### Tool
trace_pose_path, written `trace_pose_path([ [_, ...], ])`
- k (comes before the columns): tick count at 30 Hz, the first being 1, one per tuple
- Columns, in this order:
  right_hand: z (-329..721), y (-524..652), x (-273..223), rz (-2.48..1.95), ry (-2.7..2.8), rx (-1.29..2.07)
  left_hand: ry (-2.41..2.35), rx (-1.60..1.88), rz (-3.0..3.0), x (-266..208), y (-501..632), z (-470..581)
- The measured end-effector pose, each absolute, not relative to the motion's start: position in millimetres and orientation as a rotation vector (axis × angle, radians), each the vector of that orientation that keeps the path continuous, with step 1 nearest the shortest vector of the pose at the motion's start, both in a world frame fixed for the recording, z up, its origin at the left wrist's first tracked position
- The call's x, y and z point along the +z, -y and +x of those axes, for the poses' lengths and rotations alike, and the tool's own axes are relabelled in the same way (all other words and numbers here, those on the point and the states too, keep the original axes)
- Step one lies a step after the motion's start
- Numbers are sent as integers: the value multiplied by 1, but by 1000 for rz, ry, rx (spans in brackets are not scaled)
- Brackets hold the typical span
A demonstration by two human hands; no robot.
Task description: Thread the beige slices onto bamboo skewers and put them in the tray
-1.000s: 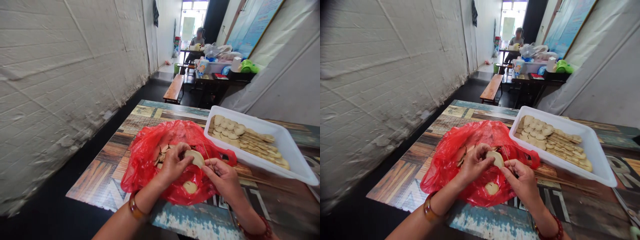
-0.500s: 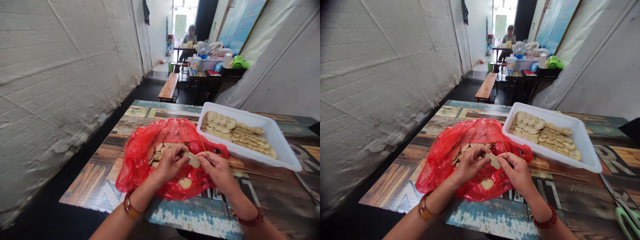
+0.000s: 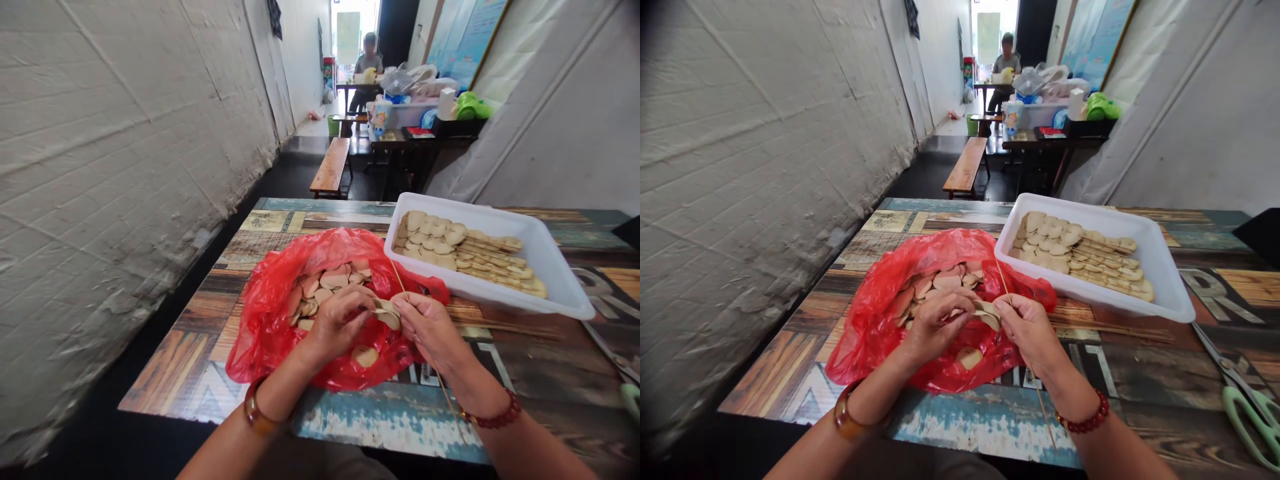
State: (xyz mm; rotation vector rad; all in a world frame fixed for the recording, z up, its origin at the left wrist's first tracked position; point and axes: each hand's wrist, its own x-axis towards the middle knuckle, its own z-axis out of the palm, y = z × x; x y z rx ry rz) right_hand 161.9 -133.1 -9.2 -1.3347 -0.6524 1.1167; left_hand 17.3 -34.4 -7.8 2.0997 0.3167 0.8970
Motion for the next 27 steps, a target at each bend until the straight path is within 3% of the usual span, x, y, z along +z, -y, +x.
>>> trace_pose_path([
  [5, 166, 132, -14, -1318, 625, 1092, -348, 906, 2034, -1, 33, 15],
  [15, 172, 135, -25, -1534, 1043, 836, -560, 663, 1101, 2, 21, 8],
  [21, 169, 141, -19, -1671, 1303, 502, -630, 624, 972, -6, 19, 10],
  [27, 158, 150, -18, -1592, 1425, 545, -589, 696, 790, -10, 14, 6],
])
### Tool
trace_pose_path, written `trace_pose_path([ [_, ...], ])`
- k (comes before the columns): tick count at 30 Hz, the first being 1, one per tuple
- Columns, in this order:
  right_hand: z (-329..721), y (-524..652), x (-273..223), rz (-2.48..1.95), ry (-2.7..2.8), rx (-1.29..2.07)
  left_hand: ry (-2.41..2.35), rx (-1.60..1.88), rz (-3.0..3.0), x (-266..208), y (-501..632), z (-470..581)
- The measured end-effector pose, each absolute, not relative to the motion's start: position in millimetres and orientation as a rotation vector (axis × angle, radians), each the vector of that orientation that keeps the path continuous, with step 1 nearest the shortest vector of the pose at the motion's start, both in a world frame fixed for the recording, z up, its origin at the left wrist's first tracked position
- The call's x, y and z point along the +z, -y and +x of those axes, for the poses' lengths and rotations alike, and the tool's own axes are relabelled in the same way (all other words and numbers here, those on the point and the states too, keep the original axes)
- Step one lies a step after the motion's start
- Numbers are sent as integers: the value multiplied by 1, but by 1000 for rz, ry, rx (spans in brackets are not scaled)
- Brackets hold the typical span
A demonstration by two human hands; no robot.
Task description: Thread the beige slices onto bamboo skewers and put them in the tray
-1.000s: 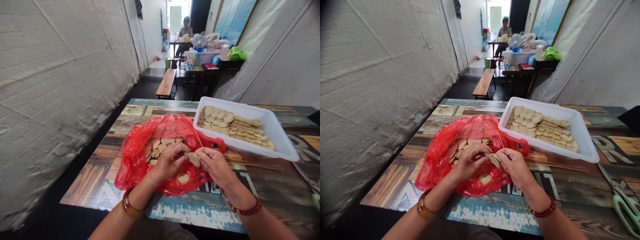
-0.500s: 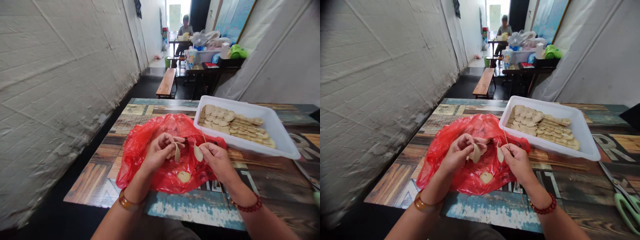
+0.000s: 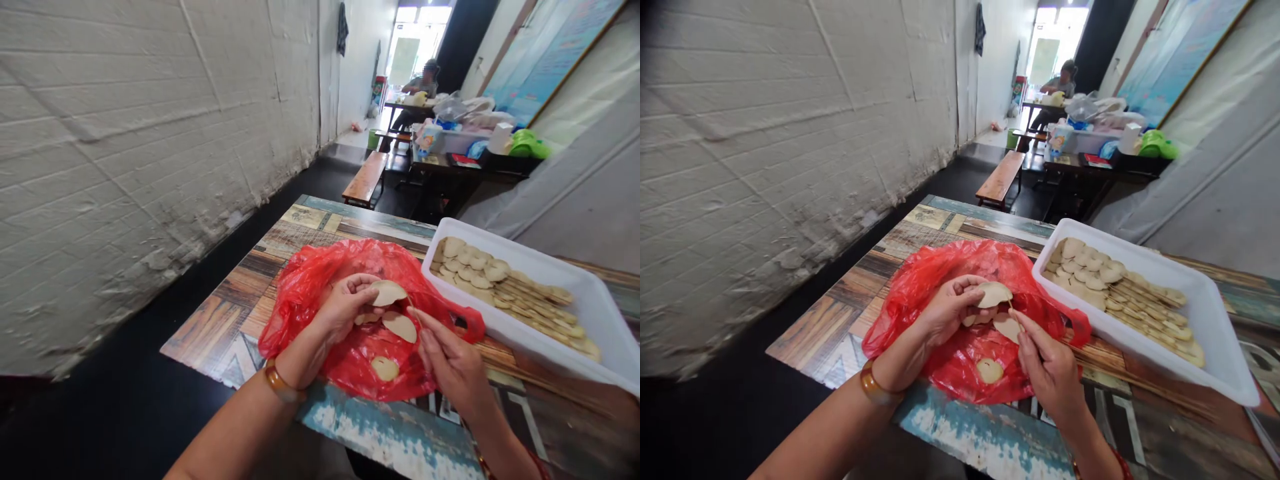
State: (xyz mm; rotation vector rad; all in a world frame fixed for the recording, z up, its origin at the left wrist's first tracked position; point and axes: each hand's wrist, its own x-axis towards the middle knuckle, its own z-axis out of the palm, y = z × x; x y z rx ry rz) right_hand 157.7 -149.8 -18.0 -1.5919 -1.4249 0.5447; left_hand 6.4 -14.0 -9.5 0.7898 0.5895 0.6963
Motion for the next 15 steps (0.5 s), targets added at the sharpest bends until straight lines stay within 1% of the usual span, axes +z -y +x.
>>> trace_pose_path([
  [7, 152, 148, -17, -1595, 1635, 448, -564, 795, 817, -9, 15, 7],
  [15, 149, 147, -15, -1600, 1653, 425, -527, 829, 952, -12, 15, 7],
])
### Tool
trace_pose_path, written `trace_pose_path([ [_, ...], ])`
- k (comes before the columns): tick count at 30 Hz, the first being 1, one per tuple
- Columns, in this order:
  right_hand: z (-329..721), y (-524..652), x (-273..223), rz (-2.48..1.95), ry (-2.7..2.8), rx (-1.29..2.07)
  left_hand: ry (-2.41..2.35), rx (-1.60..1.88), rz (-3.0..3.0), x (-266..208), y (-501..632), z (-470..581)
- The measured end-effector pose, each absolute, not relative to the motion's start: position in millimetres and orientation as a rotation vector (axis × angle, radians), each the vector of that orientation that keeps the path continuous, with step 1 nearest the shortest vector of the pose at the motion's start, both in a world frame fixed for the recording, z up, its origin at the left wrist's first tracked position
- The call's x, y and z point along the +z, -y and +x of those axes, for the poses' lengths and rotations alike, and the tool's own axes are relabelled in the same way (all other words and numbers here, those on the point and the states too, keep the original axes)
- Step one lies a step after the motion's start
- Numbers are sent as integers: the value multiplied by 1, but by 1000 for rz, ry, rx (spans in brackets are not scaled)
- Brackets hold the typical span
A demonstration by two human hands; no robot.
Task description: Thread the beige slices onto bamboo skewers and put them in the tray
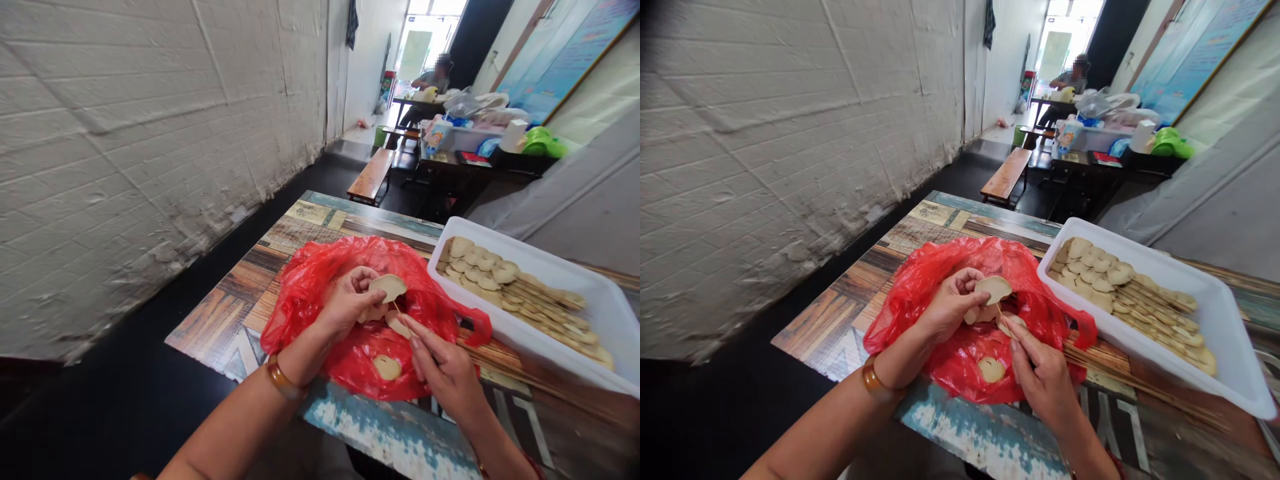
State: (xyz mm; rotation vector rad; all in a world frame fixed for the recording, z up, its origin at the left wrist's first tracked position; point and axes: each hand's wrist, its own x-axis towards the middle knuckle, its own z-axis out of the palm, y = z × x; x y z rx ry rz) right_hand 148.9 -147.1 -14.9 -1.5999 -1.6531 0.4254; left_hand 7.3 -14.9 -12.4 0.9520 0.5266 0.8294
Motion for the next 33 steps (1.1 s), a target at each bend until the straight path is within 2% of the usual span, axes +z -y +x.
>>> trace_pose_path([
  [8, 153, 147, -30, -1635, 1588, 458, -527, 826, 993, -8, 16, 7],
  [23, 153, 147, -26, -1607, 1573, 485, -656, 911, 1216, -6, 18, 10],
  [33, 152, 145, -31, -1634, 1571, 453, -700, 979, 1524, -2, 27, 12],
])
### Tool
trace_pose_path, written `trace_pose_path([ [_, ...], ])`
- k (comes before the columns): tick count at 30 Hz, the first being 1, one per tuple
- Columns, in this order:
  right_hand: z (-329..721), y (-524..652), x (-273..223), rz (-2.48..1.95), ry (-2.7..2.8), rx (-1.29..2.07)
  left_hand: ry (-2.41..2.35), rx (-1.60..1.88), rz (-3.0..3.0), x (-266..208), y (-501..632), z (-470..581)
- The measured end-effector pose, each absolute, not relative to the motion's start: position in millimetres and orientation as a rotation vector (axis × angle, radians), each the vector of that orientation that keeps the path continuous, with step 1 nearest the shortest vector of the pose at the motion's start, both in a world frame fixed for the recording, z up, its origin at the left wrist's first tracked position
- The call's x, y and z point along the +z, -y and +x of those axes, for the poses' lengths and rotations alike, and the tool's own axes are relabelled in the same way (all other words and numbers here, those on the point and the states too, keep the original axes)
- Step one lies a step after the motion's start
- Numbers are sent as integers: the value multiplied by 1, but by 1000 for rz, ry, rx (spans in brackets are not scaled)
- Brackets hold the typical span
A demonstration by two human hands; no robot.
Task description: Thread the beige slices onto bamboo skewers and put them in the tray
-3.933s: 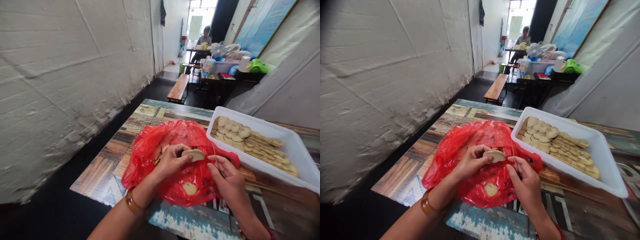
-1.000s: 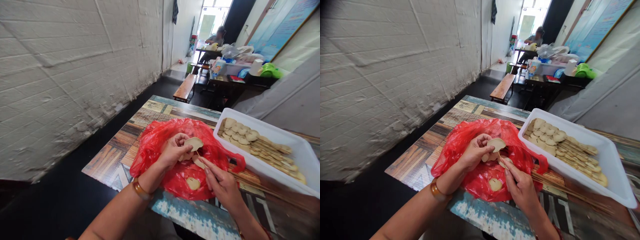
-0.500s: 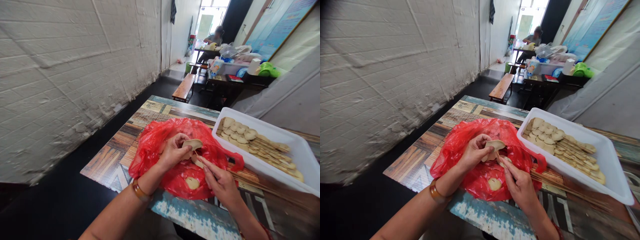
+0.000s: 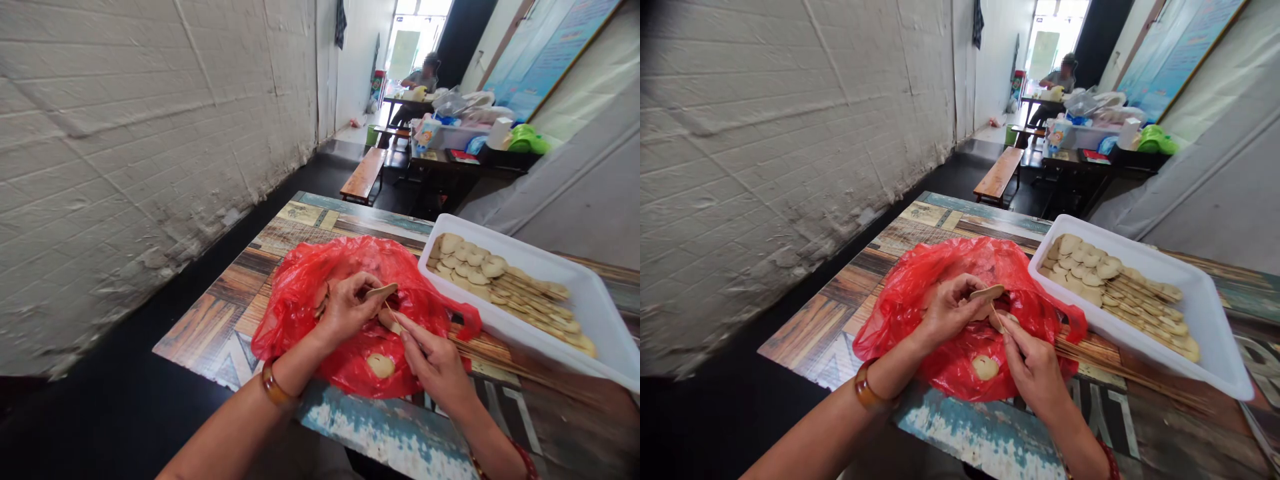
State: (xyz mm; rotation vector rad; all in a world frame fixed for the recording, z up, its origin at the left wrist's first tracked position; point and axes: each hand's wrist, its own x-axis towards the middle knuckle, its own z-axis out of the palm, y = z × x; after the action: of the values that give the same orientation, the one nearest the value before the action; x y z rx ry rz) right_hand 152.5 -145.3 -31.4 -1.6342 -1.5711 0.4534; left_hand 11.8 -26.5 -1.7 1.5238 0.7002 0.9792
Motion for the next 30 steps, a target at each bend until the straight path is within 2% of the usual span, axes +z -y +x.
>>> trace_pose_path([
  [9, 151, 141, -34, -1651, 1544, 395, -715, 951, 1648, 2, 29, 12],
  [30, 149, 146, -22, -1696, 1544, 259, -565, 729, 874, -9, 23, 11],
])
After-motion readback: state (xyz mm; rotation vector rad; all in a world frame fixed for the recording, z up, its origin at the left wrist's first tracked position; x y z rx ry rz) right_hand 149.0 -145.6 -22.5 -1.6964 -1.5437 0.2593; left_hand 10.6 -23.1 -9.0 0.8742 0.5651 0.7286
